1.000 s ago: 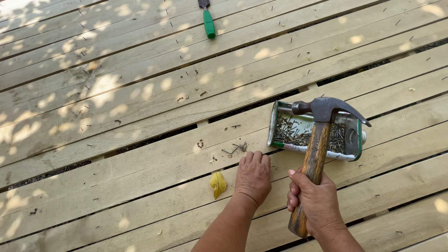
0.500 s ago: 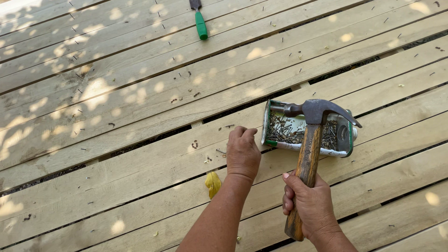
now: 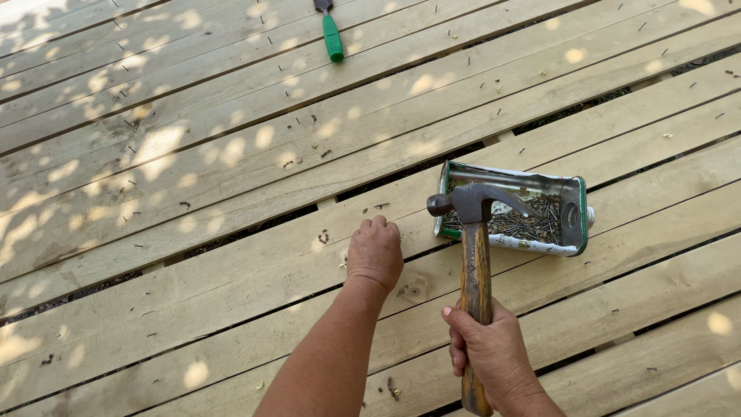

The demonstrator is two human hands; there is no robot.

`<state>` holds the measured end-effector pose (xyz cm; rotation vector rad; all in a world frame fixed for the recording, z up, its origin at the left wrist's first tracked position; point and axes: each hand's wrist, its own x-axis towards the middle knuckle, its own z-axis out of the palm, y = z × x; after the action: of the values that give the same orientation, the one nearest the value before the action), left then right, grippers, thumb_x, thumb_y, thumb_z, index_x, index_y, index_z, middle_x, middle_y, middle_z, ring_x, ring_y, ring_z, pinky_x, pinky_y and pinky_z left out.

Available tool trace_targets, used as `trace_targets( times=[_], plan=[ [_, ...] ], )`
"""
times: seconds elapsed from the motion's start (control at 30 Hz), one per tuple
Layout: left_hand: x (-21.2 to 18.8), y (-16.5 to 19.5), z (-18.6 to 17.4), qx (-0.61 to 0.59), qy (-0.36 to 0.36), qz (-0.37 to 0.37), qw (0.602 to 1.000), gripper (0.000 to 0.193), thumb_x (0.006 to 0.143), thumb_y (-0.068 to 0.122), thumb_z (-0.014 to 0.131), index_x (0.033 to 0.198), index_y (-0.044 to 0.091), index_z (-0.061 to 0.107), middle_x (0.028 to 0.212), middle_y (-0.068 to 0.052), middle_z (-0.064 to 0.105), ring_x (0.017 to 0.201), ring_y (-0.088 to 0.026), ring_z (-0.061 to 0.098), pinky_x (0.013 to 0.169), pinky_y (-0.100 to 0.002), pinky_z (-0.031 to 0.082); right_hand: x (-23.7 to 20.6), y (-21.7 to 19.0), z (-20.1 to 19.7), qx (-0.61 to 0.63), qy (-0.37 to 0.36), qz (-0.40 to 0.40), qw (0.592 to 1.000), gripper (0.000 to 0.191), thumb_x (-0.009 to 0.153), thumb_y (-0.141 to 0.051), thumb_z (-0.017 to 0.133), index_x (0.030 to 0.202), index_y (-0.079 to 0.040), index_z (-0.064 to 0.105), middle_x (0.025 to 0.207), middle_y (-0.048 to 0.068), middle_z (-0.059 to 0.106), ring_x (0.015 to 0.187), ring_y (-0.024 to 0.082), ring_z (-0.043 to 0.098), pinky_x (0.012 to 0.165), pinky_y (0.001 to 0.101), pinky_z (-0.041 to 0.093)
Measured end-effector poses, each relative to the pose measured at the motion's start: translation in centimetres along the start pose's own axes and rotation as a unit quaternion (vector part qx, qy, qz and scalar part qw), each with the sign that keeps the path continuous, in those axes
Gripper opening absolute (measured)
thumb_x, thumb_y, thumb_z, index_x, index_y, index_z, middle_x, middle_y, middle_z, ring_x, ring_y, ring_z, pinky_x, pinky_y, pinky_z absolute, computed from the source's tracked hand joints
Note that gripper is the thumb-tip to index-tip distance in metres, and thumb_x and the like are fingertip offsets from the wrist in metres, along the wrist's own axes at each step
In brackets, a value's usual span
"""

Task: The person hammers nails into a wooden frame and then into the slats of a wooden deck. They repeatedly pick nails from a metal tin and drive them into the wood using a claw hammer.

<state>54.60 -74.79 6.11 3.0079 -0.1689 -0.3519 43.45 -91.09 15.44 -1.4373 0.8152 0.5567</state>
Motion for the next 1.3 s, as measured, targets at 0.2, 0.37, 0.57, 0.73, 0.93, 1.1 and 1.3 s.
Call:
trace_targets(
  times=[0.2, 0.37, 0.57, 0.73, 0.93, 1.1, 1.3],
  plan=[
    [0.7, 0.7, -1.1, 0.003, -0.035, -0.041, 0.999, 0.021, 0.092, 0.011, 0.059, 0.111, 0.002, 0.062, 0.113, -0.013, 0.057, 0.106, -0.027, 0.058, 0.09, -0.039, 0.05, 1.0, 0.8, -0.9, -0.058, -0.019, 0.034, 0.998, 0.025, 0.093, -0.022, 0.076, 0.091, -0.003, 0.059, 0.057, 0.004, 0.052, 0.041, 0.014, 0.049, 0.037, 0.0347, 0.044],
    [0.8, 1.0, -1.0, 0.004, -0.052, -0.07, 0.996, 0.028, 0.096, 0.016, 0.053, 0.118, 0.0, 0.056, 0.117, -0.015, 0.054, 0.108, -0.028, 0.056, 0.092, -0.041, 0.048, 2.1, 2.3, -2.3, -0.151, -0.027, 0.079, 0.985, 0.025, 0.093, -0.021, 0.076, 0.096, -0.001, 0.061, 0.056, 0.007, 0.052, 0.04, 0.018, 0.049, 0.038, 0.0358, 0.042],
    [0.4, 0.5, -0.4, -0.021, -0.06, -0.09, 0.994, 0.029, 0.094, 0.013, 0.051, 0.12, -0.001, 0.054, 0.12, -0.017, 0.052, 0.11, -0.03, 0.054, 0.095, -0.04, 0.047, 2.9, 2.1, -2.8, -0.252, -0.016, 0.069, 0.965, 0.023, 0.091, -0.02, 0.076, 0.101, -0.003, 0.066, 0.059, 0.005, 0.056, 0.048, 0.016, 0.054, 0.046, 0.0332, 0.048],
    [0.7, 0.5, -1.8, -0.122, -0.004, -0.147, 0.982, 0.026, 0.091, 0.009, 0.055, 0.115, -0.001, 0.054, 0.117, -0.017, 0.051, 0.108, -0.029, 0.053, 0.094, -0.04, 0.047, 3.3, -0.6, -3.0, -0.489, 0.021, 0.017, 0.872, 0.035, 0.089, -0.042, 0.077, 0.109, -0.014, 0.069, 0.075, 0.003, 0.07, 0.078, 0.017, 0.07, 0.08, 0.0354, 0.058],
    [1.8, 5.0, -4.8, -0.215, 0.151, -0.029, 0.964, 0.018, 0.086, 0.011, 0.061, 0.103, 0.006, 0.056, 0.109, -0.013, 0.055, 0.107, -0.029, 0.054, 0.096, -0.041, 0.044, 3.9, -1.6, -3.7, -0.528, 0.154, -0.204, 0.81, 0.047, 0.09, -0.049, 0.071, 0.121, -0.013, 0.066, 0.123, 0.008, 0.06, 0.111, 0.02, 0.064, 0.098, 0.0399, 0.055],
    [2.2, 9.5, -5.5, -0.198, 0.135, 0.003, 0.971, 0.025, 0.083, 0.007, 0.06, 0.107, 0.008, 0.056, 0.102, -0.011, 0.061, 0.101, -0.027, 0.06, 0.095, -0.042, 0.042, 7.2, -2.5, -6.2, -0.471, 0.223, -0.442, 0.73, 0.072, 0.094, -0.04, 0.065, 0.152, -0.006, 0.041, 0.145, 0.02, 0.049, 0.136, 0.034, 0.047, 0.113, 0.0475, 0.04],
    [2.2, 10.7, -4.9, -0.229, 0.099, -0.032, 0.968, 0.011, 0.09, 0.012, 0.06, 0.101, 0.013, 0.062, 0.098, -0.006, 0.07, 0.102, -0.025, 0.062, 0.095, -0.042, 0.042, 10.8, -1.9, -7.3, -0.569, 0.151, -0.258, 0.766, 0.079, 0.099, -0.058, 0.041, 0.166, -0.021, 0.018, 0.163, 0.012, 0.031, 0.152, 0.028, 0.028, 0.121, 0.0451, 0.029]
  ],
)
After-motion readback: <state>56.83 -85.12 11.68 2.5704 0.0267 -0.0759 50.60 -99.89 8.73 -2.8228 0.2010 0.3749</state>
